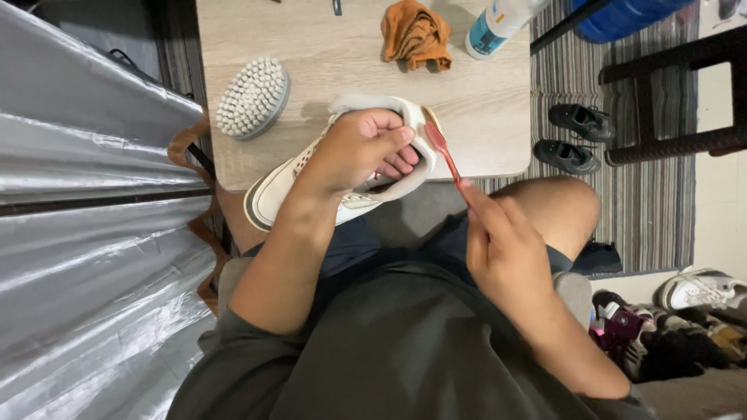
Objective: A person is cleaning a white sneaker by scrubbing the upper and midsole with a toothbrush, applying cleaner, and wiping it with a cloth.
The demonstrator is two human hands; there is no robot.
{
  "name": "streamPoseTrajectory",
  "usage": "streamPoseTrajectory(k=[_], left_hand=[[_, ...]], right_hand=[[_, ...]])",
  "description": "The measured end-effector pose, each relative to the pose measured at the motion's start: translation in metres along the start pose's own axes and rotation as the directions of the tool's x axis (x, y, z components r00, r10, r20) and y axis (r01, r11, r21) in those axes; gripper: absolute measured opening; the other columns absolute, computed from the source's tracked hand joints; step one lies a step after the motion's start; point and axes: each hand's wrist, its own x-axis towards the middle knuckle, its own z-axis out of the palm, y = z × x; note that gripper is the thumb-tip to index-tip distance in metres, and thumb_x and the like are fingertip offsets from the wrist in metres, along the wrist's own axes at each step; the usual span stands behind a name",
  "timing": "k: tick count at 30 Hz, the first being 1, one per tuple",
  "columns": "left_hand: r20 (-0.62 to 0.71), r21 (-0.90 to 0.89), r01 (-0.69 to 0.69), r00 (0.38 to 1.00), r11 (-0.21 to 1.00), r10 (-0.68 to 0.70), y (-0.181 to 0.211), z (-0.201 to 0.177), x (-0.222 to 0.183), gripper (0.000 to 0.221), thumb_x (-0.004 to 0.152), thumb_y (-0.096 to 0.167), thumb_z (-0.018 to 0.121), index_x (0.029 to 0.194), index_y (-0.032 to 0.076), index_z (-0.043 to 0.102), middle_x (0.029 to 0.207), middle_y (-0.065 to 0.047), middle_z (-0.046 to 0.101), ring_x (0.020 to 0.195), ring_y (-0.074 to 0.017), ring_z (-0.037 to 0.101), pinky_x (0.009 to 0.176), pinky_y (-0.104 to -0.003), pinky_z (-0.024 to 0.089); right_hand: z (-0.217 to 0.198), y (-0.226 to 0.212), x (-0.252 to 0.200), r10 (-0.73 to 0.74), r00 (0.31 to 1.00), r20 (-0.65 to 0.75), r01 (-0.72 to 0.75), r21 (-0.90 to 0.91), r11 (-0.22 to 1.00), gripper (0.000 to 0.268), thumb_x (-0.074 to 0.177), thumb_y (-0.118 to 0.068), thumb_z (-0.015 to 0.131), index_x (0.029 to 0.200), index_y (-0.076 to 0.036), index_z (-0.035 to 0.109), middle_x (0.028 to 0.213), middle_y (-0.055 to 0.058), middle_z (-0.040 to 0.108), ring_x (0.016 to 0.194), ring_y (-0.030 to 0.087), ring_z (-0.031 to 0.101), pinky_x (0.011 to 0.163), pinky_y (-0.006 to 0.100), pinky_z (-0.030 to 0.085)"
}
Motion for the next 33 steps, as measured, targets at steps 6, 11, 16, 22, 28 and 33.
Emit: streamPoseTrajectory(k=[6, 11, 16, 22, 28, 33], left_hand=[[0.027, -0.009, -0.011, 1.0, 1.0, 0.011, 0.002, 0.0, -0.002, 0.022, 0.097, 0.022, 0.066, 0.097, 0.0, 0.066, 0.079, -0.015, 0.075, 0.068, -0.0179, 0.078, 0.058, -0.028, 0.066], [0.0, 0.032, -0.003, 1.0, 0.999, 0.003, 0.009, 0.005, -0.003, 0.02, 0.096, 0.021, 0.066, 0.097, 0.001, 0.067, 0.079, -0.014, 0.075, 0.068, -0.0175, 0.078, 0.057, -0.026, 0.065], [-0.006, 0.017, 0.0, 1.0, 1.0, 0.0, 0.006, 0.004, -0.003, 0.021, 0.096, 0.022, 0.067, 0.097, 0.0, 0.067, 0.078, -0.015, 0.075, 0.067, -0.0172, 0.077, 0.057, -0.026, 0.065], [0.0, 0.013, 0.007, 1.0, 1.0, -0.007, 0.004, 0.003, -0.002, 0.021, 0.096, 0.021, 0.066, 0.097, 0.001, 0.067, 0.079, -0.014, 0.075, 0.068, -0.0169, 0.078, 0.057, -0.025, 0.065], [0.001, 0.025, 0.002, 1.0, 1.0, -0.002, 0.009, 0.005, -0.004, 0.02, 0.096, 0.022, 0.066, 0.096, 0.001, 0.067, 0.079, -0.014, 0.076, 0.068, -0.0162, 0.077, 0.057, -0.024, 0.065], [0.004, 0.021, 0.01, 1.0, 1.0, -0.01, 0.004, 0.004, -0.003, 0.022, 0.096, 0.022, 0.067, 0.098, 0.0, 0.066, 0.079, -0.015, 0.075, 0.069, -0.0176, 0.078, 0.058, -0.026, 0.065]], right_hand=[[-0.025, -0.022, 0.02, 0.073, 0.993, 0.094, -0.089, 0.189, 0.978, 0.029, 0.1, -0.004, 0.063, 0.124, -0.007, 0.078, 0.102, 0.017, 0.077, 0.088, 0.037, 0.074, 0.072, 0.041, 0.059], [0.001, -0.022, 0.045, 0.016, 1.0, -0.024, -0.007, 0.309, 0.951, 0.025, 0.098, -0.002, 0.067, 0.12, -0.006, 0.079, 0.1, 0.015, 0.078, 0.087, 0.036, 0.075, 0.073, 0.038, 0.06], [0.001, -0.02, 0.034, -0.008, 1.0, 0.0, 0.008, 0.178, 0.984, 0.024, 0.099, -0.005, 0.066, 0.121, -0.004, 0.078, 0.094, 0.017, 0.075, 0.083, 0.036, 0.074, 0.069, 0.04, 0.06], [-0.04, -0.027, 0.028, 0.006, 0.99, 0.14, -0.021, 0.109, 0.994, 0.027, 0.097, -0.003, 0.067, 0.122, -0.003, 0.077, 0.085, 0.019, 0.072, 0.073, 0.038, 0.072, 0.061, 0.041, 0.059], [0.006, -0.011, 0.049, -0.026, 0.999, 0.04, 0.021, 0.112, 0.993, 0.025, 0.1, -0.008, 0.067, 0.123, -0.006, 0.077, 0.082, 0.015, 0.07, 0.073, 0.036, 0.072, 0.058, 0.04, 0.058], [-0.007, -0.01, 0.043, -0.038, 0.998, 0.045, 0.033, 0.118, 0.992, 0.026, 0.1, -0.009, 0.066, 0.124, -0.007, 0.076, 0.081, 0.014, 0.068, 0.074, 0.034, 0.072, 0.059, 0.039, 0.058]])
